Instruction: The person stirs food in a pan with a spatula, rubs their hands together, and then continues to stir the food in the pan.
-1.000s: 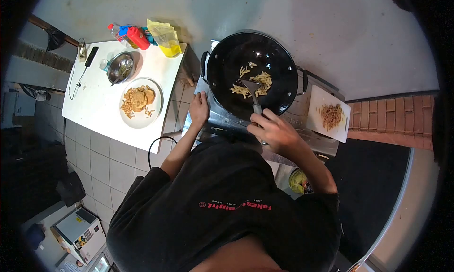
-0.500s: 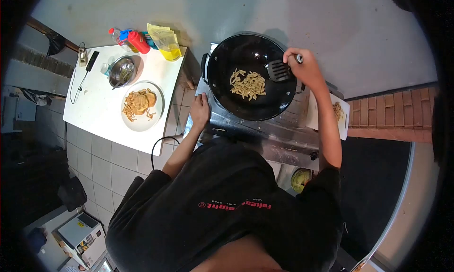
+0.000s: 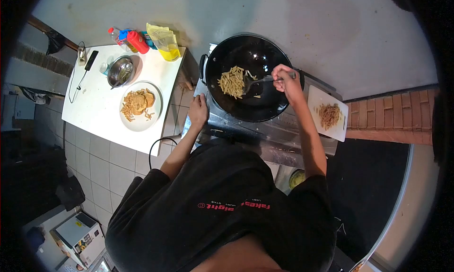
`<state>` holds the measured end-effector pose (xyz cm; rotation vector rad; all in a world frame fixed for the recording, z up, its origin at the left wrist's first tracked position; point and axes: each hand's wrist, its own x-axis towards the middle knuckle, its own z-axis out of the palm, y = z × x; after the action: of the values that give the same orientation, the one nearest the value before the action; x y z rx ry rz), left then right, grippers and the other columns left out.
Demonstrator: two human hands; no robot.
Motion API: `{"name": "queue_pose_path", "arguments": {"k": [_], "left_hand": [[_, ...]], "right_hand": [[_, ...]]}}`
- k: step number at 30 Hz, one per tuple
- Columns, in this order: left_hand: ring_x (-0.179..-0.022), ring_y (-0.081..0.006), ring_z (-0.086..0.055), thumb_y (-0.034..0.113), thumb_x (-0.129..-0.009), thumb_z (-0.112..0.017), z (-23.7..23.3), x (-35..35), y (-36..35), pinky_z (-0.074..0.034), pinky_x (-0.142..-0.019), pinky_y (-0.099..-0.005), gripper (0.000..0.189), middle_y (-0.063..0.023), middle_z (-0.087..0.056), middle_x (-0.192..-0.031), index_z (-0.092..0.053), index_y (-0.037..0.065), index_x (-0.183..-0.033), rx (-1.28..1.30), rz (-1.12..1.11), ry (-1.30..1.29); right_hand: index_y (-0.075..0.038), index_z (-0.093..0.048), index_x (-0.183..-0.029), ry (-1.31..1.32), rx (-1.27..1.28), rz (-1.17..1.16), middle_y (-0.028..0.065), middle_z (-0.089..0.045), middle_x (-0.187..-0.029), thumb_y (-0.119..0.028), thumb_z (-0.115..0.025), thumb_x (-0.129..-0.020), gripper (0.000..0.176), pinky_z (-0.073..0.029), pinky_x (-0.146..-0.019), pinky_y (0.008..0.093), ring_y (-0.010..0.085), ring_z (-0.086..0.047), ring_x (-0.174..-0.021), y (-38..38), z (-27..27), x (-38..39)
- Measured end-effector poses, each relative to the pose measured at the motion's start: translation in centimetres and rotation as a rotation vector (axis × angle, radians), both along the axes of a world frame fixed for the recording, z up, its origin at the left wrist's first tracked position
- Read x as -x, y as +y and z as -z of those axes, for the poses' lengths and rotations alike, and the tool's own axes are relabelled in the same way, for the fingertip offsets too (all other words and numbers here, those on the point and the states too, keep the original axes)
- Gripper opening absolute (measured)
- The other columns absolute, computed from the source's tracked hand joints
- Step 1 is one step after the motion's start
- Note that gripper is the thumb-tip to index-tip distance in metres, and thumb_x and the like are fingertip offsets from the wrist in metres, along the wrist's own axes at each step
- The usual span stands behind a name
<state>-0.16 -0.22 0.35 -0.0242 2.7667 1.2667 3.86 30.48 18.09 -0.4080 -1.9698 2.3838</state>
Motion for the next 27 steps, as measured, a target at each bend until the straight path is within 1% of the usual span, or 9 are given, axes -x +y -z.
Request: {"name": "queue_pose_path", "arguments": {"k": [3,4,6,8,14,18,21,25,27], "left_hand": [[-0.098,-0.0452,-0.058,0.039,-0.103,-0.037,0.1,-0.2,0.0,-0.045,-0.086,-0.0512,0.049,-0.0257,-0.061,-0.103,-0.064,-0.001,-0.1,-0.004,-0.009,0.01],[-0.098,-0.0454,-0.058,0.039,-0.103,-0.036,0.1,-0.2,0.0,-0.045,-0.086,-0.0513,0.049,-0.0258,-0.061,-0.102,-0.064,-0.001,-0.1,-0.01,-0.017,0.023],[-0.098,-0.0454,-0.058,0.039,-0.103,-0.036,-0.4,-0.1,0.0,-0.045,-0.086,-0.0513,0.049,-0.0257,-0.061,-0.103,-0.064,-0.001,-0.1,0.006,-0.009,-0.002],[-0.098,-0.0454,-0.058,0.039,-0.103,-0.036,-0.5,-0.2,0.1,-0.045,-0.086,-0.0514,0.049,-0.0256,-0.061,-0.103,-0.064,-0.001,-0.101,0.02,0.001,-0.028],[-0.099,-0.0453,-0.058,0.039,-0.103,-0.036,-0.7,-0.2,0.1,-0.045,-0.087,-0.0512,0.049,-0.0251,-0.061,-0.104,-0.064,-0.001,-0.103,0.024,-0.022,0.022],[-0.099,-0.0454,-0.058,0.038,-0.103,-0.036,-0.6,-0.2,-0.1,-0.044,-0.087,-0.0509,0.049,-0.0255,-0.061,-0.104,-0.064,-0.001,-0.103,0.018,-0.002,0.009],[-0.099,-0.0455,-0.058,0.038,-0.103,-0.036,0.0,-0.1,0.0,-0.044,-0.088,-0.0507,0.049,-0.026,-0.061,-0.103,-0.064,-0.002,-0.102,0.003,-0.009,0.024],[-0.099,-0.0455,-0.058,0.038,-0.103,-0.036,0.2,-0.1,0.0,-0.044,-0.088,-0.0503,0.049,-0.0268,-0.061,-0.103,-0.064,-0.003,-0.102,-0.022,-0.014,0.041],[-0.1,-0.0455,-0.058,0.038,-0.103,-0.036,0.2,-0.2,-0.1,-0.044,-0.088,-0.0502,0.05,-0.0267,-0.061,-0.104,-0.064,-0.003,-0.103,-0.024,-0.014,0.043]], "right_hand": [[-0.003,-0.059,-0.078,0.174,-0.194,0.006,0.0005,-0.052,-0.071,-0.002,-0.046,-0.09,0.017,-0.029,-0.048,0.02,0.0036,-0.042,-0.055,-3.6,-1.3,-2.1],[-0.001,-0.058,-0.079,0.173,-0.325,-0.016,-0.0001,-0.052,-0.072,0.001,-0.045,-0.091,0.018,-0.035,-0.055,0.0209,0.0048,-0.047,-0.062,-4.9,-2.3,-3.1],[0.001,-0.056,-0.079,0.334,-0.582,-0.062,0.0036,-0.055,-0.076,0.006,-0.047,-0.087,0.013,-0.041,-0.067,0.0255,0.011,-0.054,-0.075,-7.0,-3.3,-4.4],[0.001,-0.056,-0.084,0.443,-0.744,-0.168,0.0111,-0.053,-0.079,0.009,-0.051,-0.083,0.01,-0.043,-0.067,0.0285,0.0202,-0.056,-0.072,-8.7,-4.7,-5.8],[-0.006,-0.062,-0.097,0.471,-1.22,-0.502,0.0076,-0.054,-0.102,0.002,-0.066,-0.076,0.023,-0.053,-0.075,0.0382,0.0252,-0.055,-0.094,-10.9,-5.5,-9.0],[-0.007,-0.064,-0.099,0.494,-1.313,-0.571,0.0071,-0.053,-0.108,0.0,-0.066,-0.076,0.024,-0.054,-0.078,0.037,0.0258,-0.054,-0.096,-10.1,-6.3,-9.2],[-0.007,-0.062,-0.095,0.519,-1.352,-0.54,0.0079,-0.054,-0.102,0.0,-0.063,-0.078,0.018,-0.053,-0.076,0.0397,0.0254,-0.056,-0.095,-8.5,-7.3,-8.0],[-0.003,-0.055,-0.085,0.455,-0.964,-0.184,0.0099,-0.056,-0.079,0.001,-0.052,-0.083,0.005,-0.045,-0.067,0.0359,0.0228,-0.059,-0.075,-4.1,-7.9,-4.0],[-0.002,-0.056,-0.082,0.336,-0.976,-0.152,0.0087,-0.055,-0.072,0.0,-0.049,-0.085,0.008,-0.042,-0.064,0.0314,0.0191,-0.056,-0.069,-1.3,-8.3,-2.0]]}}
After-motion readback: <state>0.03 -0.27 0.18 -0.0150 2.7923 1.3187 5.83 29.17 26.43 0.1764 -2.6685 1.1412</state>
